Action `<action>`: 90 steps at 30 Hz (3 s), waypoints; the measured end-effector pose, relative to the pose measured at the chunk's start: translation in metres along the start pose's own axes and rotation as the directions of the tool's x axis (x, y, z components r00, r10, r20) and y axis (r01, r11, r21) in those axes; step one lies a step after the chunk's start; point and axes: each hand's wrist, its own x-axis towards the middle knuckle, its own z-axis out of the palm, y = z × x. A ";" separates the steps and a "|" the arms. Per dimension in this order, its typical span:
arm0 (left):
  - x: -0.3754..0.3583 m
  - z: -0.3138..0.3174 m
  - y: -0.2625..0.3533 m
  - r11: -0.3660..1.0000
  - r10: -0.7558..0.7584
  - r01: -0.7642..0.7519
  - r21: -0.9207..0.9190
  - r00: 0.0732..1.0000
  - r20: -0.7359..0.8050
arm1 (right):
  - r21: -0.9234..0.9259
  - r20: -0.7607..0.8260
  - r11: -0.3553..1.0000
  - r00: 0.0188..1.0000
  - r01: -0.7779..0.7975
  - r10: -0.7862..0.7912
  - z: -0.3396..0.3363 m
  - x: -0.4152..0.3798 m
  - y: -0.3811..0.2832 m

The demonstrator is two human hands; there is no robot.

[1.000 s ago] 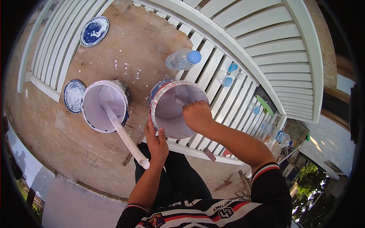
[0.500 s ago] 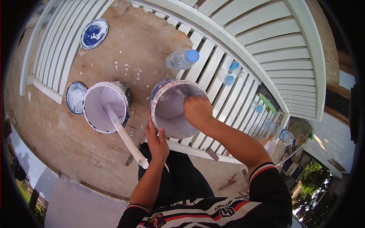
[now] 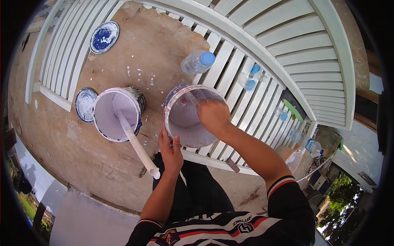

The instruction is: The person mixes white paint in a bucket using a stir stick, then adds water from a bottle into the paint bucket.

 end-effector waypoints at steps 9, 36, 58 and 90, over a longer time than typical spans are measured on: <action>0.000 0.003 0.001 0.996 -0.017 0.017 -0.086 1.000 0.000 | 0.067 0.333 0.997 0.942 0.029 -0.050 0.000 -0.009 -0.016; 0.000 -0.004 0.004 0.990 -0.129 0.134 -0.049 0.988 0.087 | 0.027 0.100 0.964 0.959 0.263 -0.264 -0.012 -0.003 0.003; 0.003 0.003 0.030 0.836 -0.300 0.355 -0.418 0.934 0.194 | 0.086 0.401 0.975 0.889 0.204 -0.221 0.005 0.003 0.011; 0.001 0.003 0.025 0.873 -0.268 0.319 -0.368 0.946 0.182 | 0.117 0.110 0.992 0.993 -0.054 0.041 -0.001 -0.016 -0.006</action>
